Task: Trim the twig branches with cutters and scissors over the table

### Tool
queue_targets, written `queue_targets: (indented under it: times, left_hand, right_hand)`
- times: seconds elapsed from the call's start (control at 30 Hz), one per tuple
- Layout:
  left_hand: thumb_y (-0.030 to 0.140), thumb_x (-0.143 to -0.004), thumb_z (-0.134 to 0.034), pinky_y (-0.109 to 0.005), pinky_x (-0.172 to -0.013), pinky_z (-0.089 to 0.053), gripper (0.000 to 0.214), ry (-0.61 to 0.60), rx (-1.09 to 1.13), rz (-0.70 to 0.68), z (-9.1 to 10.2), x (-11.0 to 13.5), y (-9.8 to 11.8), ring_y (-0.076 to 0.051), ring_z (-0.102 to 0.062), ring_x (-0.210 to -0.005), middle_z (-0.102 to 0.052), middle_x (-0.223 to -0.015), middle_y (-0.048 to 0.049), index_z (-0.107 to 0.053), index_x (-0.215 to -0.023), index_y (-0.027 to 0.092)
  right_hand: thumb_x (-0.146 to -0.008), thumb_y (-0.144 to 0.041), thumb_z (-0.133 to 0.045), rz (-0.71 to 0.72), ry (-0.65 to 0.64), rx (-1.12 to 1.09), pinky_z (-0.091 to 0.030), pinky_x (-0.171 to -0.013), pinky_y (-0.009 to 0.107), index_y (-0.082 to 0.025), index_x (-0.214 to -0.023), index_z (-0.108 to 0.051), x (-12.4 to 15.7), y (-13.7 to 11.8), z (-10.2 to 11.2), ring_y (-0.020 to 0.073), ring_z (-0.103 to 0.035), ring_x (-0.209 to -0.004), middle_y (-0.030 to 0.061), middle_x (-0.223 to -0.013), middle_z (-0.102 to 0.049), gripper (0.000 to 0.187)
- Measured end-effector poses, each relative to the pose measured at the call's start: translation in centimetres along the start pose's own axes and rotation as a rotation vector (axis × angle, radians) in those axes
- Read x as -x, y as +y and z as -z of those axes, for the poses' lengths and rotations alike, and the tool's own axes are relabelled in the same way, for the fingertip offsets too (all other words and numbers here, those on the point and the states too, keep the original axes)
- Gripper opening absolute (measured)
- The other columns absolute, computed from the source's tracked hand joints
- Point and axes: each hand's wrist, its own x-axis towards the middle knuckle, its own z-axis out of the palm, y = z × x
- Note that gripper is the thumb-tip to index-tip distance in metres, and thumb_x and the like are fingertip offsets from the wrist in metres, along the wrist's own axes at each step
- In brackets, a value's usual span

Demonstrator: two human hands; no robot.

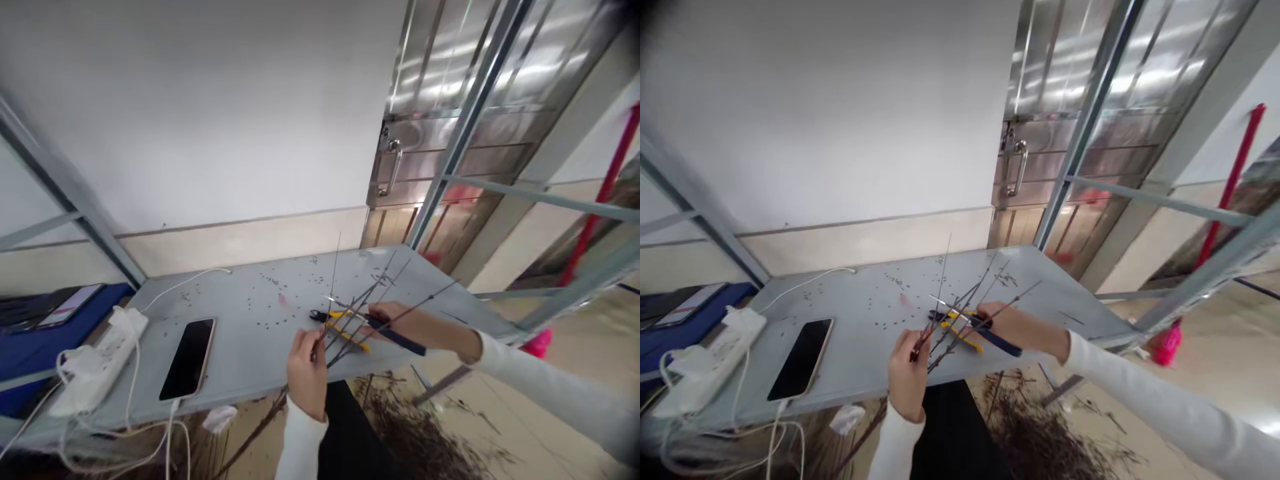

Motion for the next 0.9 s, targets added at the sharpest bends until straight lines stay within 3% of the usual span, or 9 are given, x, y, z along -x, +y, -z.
queue_targets:
  times: [0.13,0.23,0.5,0.6,0.73,0.9]
  left_hand:
    - [0.022,-0.084,-0.048,-0.025,-0.061,-0.045,0.016,0.112,0.013,0.068,-2.8,1.7,0.4,-0.015,-0.058,-0.065,-0.057,-0.071,-0.0027,-0.06,-0.073,0.019]
    - [0.026,-0.084,-0.049,-0.025,-0.058,-0.045,0.017,0.174,-0.001,0.103,-3.8,2.4,0.4,-0.015,-0.058,-0.063,-0.057,-0.068,-0.0021,-0.058,-0.071,0.019]
    - [0.021,-0.085,-0.049,-0.022,-0.059,-0.047,0.014,0.267,-0.088,-0.012,-4.0,3.0,-0.2,-0.015,-0.063,-0.065,-0.061,-0.071,-0.003,-0.062,-0.079,0.019]
    - [0.018,-0.085,-0.049,-0.022,-0.058,-0.046,0.015,0.271,-0.147,-0.036,-4.0,3.2,-0.2,-0.015,-0.064,-0.066,-0.063,-0.075,-0.0048,-0.063,-0.084,0.019]
    - [0.018,-0.084,-0.049,-0.021,-0.055,-0.045,0.015,0.292,-0.198,-0.061,-3.8,3.2,-0.3,-0.015,-0.063,-0.062,-0.063,-0.071,-0.0045,-0.064,-0.082,0.019]
    - [0.021,-0.084,-0.05,-0.022,-0.056,-0.045,0.016,0.259,-0.112,-0.012,-3.4,3.0,-0.3,-0.015,-0.061,-0.062,-0.061,-0.071,-0.0041,-0.065,-0.081,0.02]
  right_hand:
    - [-0.075,-0.059,-0.049,-0.072,-0.135,0.045,-0.026,-0.045,0.023,-0.019,-0.061,-0.042,0.5,-0.9,2.4,0.0095,-0.036,-0.048,-0.0028,-0.054,-0.043,0.043]
    - [-0.076,-0.061,-0.044,-0.126,-0.205,0.086,-0.027,-0.046,0.024,-0.019,-0.059,-0.041,0.9,-2.3,3.4,0.0098,-0.036,-0.048,-0.0027,-0.052,-0.041,0.046]
    - [-0.081,-0.055,-0.043,-0.035,-0.16,0.171,-0.028,-0.048,0.024,-0.02,-0.063,-0.042,1.2,-3.7,3.7,0.0105,-0.04,-0.049,-0.0012,-0.056,-0.048,0.04]
    - [-0.077,-0.05,-0.049,-0.082,-0.129,0.169,-0.028,-0.048,0.024,-0.019,-0.061,-0.045,0.7,-3.3,3.5,0.0105,-0.041,-0.051,-0.0002,-0.057,-0.051,0.036]
    - [-0.072,-0.043,-0.053,-0.155,-0.087,0.223,-0.024,-0.047,0.024,-0.019,-0.052,-0.039,0.3,-3.1,3.4,0.0097,-0.037,-0.049,-0.0015,-0.05,-0.043,0.034]
    - [-0.071,-0.051,-0.052,-0.191,-0.077,0.25,-0.02,-0.045,0.024,-0.018,-0.05,-0.036,0.4,-2.8,3.2,0.0088,-0.034,-0.047,-0.0027,-0.047,-0.039,0.042]
